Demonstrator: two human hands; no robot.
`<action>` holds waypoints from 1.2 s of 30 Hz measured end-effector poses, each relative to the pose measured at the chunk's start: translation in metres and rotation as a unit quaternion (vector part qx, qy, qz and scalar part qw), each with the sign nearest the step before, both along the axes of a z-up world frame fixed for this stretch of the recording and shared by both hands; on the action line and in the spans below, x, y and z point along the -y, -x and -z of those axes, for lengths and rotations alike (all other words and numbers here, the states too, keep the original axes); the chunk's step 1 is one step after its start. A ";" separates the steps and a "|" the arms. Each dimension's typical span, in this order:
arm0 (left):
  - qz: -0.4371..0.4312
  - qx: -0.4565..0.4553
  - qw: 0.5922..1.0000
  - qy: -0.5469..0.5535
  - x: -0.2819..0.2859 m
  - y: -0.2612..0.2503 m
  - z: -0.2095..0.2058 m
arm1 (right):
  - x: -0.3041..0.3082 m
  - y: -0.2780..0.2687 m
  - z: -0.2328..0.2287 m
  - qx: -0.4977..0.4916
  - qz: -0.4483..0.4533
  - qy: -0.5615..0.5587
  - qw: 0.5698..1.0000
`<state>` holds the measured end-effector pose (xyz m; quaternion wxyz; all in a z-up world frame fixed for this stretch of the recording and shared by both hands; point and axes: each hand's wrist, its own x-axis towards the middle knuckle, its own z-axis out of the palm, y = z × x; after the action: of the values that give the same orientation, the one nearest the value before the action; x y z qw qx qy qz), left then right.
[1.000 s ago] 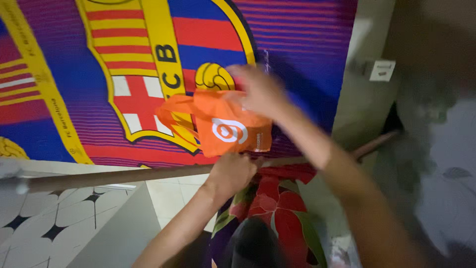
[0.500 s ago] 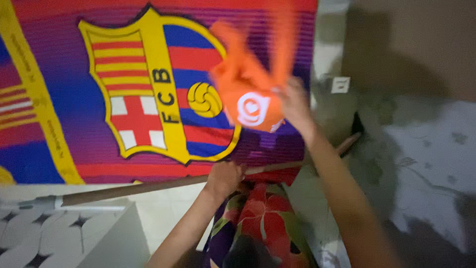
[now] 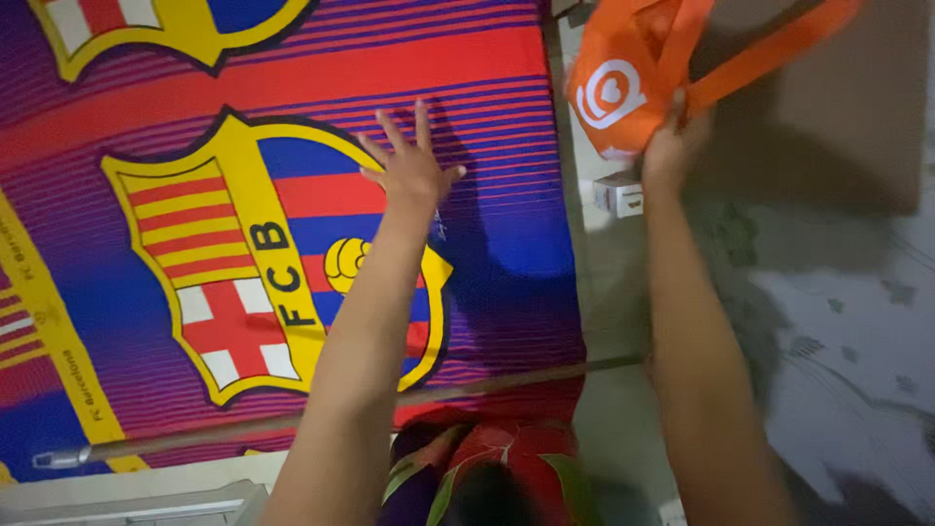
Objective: The person sweeps the floor using a broom and moves several items including a ring light, an orange bag, and a cardboard sheet to reach different areas.
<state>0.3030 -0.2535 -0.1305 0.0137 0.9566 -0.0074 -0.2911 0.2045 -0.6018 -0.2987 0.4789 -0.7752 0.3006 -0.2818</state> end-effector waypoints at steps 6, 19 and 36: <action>-0.008 -0.058 0.998 -0.012 0.026 -0.025 0.096 | -0.024 -0.017 0.141 -0.020 0.122 -0.156 0.980; -0.001 -0.111 0.993 -0.029 0.026 -0.052 0.135 | -0.126 -0.069 0.009 0.043 0.137 -0.290 0.946; 0.016 -0.142 0.988 -0.051 0.030 -0.067 0.124 | -0.051 -0.311 0.045 -0.637 -0.273 0.662 0.286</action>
<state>0.3699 -0.2835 -0.2542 -0.0387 0.9047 -0.0061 -0.4243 0.5160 -0.5513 -0.3436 -0.4908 -0.8002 -0.0072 0.3446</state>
